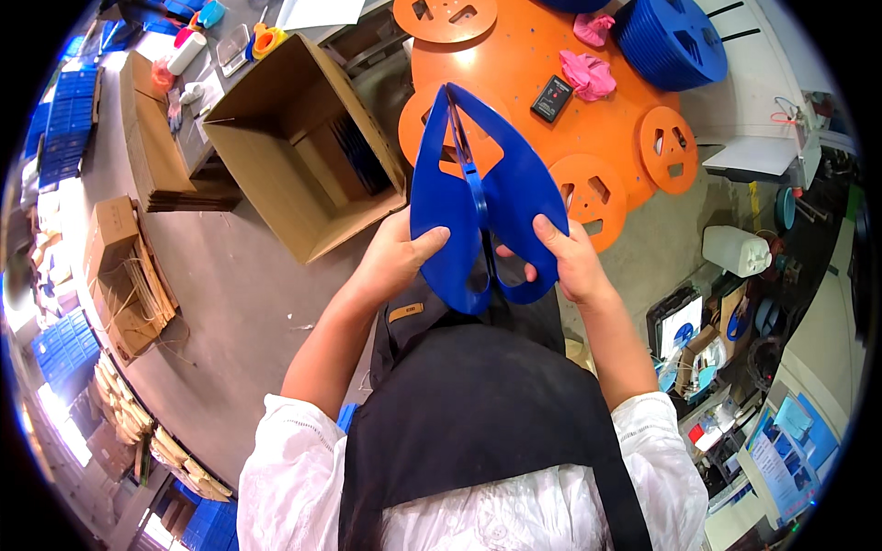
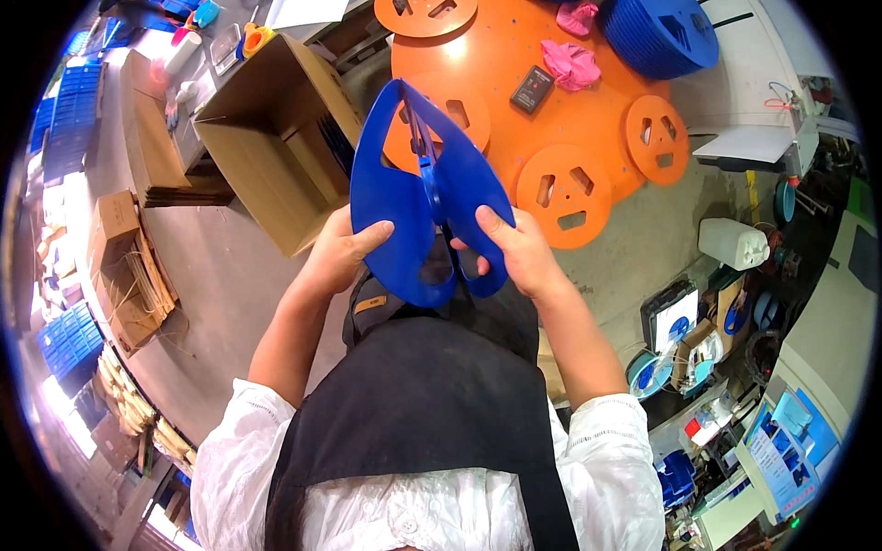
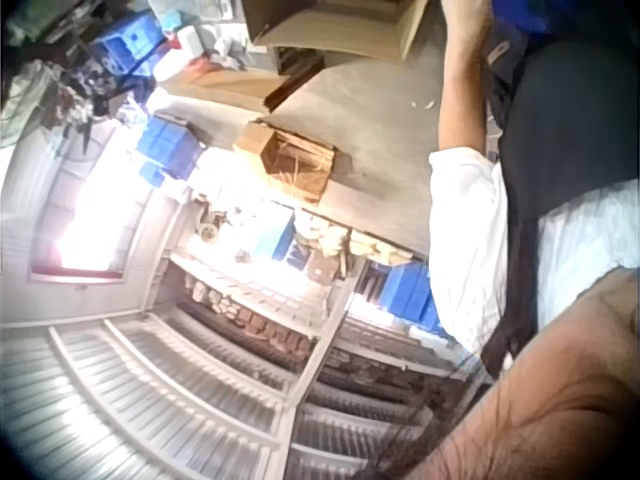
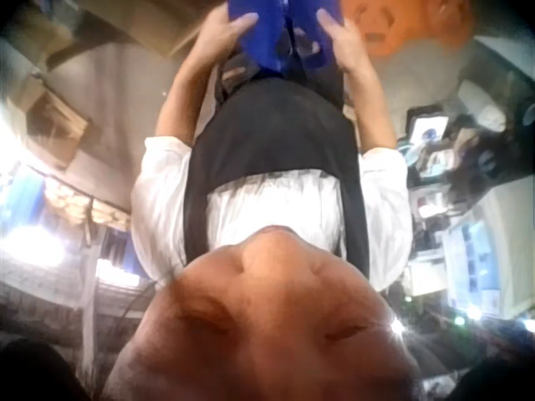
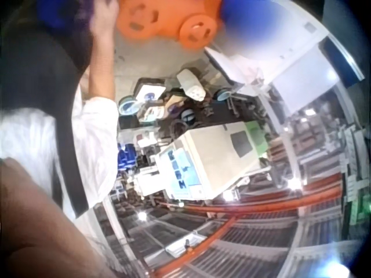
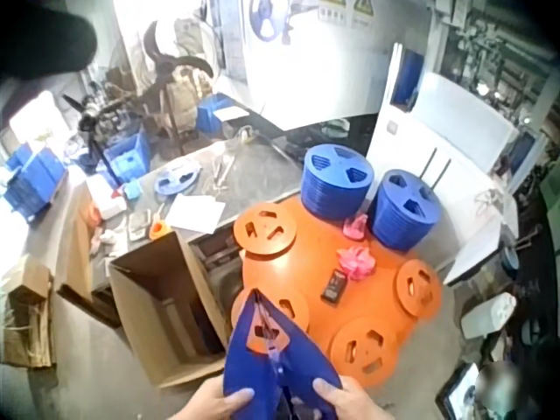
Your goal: The person picks up blue plastic spools from a table and stacks them into a pile. They then move to a different area to pick up more spools from the floor and place them into a large yellow bag. The person continues to handle and stack the spools, occasionally inspecting them by hand.
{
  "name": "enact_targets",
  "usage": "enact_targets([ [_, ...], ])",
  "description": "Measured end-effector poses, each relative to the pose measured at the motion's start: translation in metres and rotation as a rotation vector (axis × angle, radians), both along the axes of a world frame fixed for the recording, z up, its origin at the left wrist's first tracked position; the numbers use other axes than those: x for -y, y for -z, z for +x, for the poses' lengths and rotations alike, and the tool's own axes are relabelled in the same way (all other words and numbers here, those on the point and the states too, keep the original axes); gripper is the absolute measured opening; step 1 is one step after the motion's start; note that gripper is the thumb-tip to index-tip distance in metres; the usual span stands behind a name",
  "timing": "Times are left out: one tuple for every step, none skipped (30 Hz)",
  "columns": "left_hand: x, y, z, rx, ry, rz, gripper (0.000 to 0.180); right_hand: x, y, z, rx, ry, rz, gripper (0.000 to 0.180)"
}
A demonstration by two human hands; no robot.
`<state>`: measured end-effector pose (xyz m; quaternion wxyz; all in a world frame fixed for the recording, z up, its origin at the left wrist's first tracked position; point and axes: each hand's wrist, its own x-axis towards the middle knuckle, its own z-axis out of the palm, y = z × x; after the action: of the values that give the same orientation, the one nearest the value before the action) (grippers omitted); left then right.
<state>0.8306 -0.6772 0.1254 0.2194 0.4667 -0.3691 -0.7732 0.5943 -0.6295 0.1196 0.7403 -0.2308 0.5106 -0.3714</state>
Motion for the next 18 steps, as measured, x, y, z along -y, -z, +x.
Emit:
enact_targets([
  [0.001, 0.0, 0.003, -0.031, 0.008, 0.019, 0.03, 0.0, 0.001, -0.003, 0.027, 0.009, 0.006, 0.047],
  [0.001, 0.002, 0.006, -0.034, 0.019, 0.025, 0.03, 0.0, 0.0, -0.004, 0.055, 0.019, 0.013, 0.046],
  [0.002, 0.003, 0.008, -0.037, 0.026, 0.032, 0.029, 0.0, -0.001, -0.006, 0.082, 0.027, 0.017, 0.046],
  [0.002, 0.005, 0.01, -0.039, 0.033, 0.039, 0.029, 0.0, 0.001, -0.007, 0.091, 0.021, 0.018, 0.045],
  [0.002, 0.006, 0.012, -0.042, 0.04, 0.047, 0.029, -0.001, 0.004, -0.01, 0.12, 0.016, 0.027, 0.047],
  [0.002, 0.008, 0.014, -0.034, 0.044, 0.038, 0.029, -0.002, 0.007, -0.013, 0.147, 0.014, 0.036, 0.049],
  [0.002, 0.01, 0.017, -0.041, 0.045, 0.048, 0.035, -0.003, 0.01, -0.015, 0.175, 0.011, 0.044, 0.051],
  [0.003, 0.012, 0.019, -0.049, 0.046, 0.059, 0.041, -0.003, 0.012, -0.017, 0.195, 0.01, 0.048, 0.051],
  [0.002, 0.014, 0.02, -0.056, 0.047, 0.069, 0.047, -0.003, 0.014, -0.019, 0.214, 0.008, 0.052, 0.051],
  [0.002, 0.015, 0.02, -0.052, 0.044, 0.076, 0.047, -0.004, 0.016, -0.021, 0.234, 0.007, 0.056, 0.051],
  [0.002, 0.016, 0.02, -0.047, 0.041, 0.084, 0.047, -0.004, 0.018, -0.023, 0.238, 0.001, 0.059, 0.051],
  [0.002, 0.016, 0.02, -0.041, 0.038, 0.091, 0.046, -0.003, 0.019, -0.025, 0.244, -0.006, 0.06, 0.051],
  [0.003, 0.015, 0.021, -0.041, 0.041, 0.094, 0.046, -0.003, 0.02, -0.026, 0.25, -0.012, 0.062, 0.052],
  [0.004, 0.014, 0.021, -0.041, 0.043, 0.098, 0.046, -0.002, 0.019, -0.027, 0.252, -0.017, 0.062, 0.052],
  [0.005, 0.015, 0.021, -0.042, 0.047, 0.103, 0.046, -0.001, 0.018, -0.028, 0.252, -0.021, 0.063, 0.052],
  [0.005, 0.016, 0.022, -0.051, 0.049, 0.102, 0.046, 0.0, 0.017, -0.029, 0.252, -0.025, 0.064, 0.053],
  [0.006, 0.017, 0.023, -0.059, 0.05, 0.102, 0.045, 0.001, 0.017, -0.029, 0.255, -0.015, 0.071, 0.051],
  [0.006, 0.017, 0.023, -0.067, 0.053, 0.1, 0.045, 0.001, 0.016, -0.029, 0.258, -0.003, 0.076, 0.05],
])
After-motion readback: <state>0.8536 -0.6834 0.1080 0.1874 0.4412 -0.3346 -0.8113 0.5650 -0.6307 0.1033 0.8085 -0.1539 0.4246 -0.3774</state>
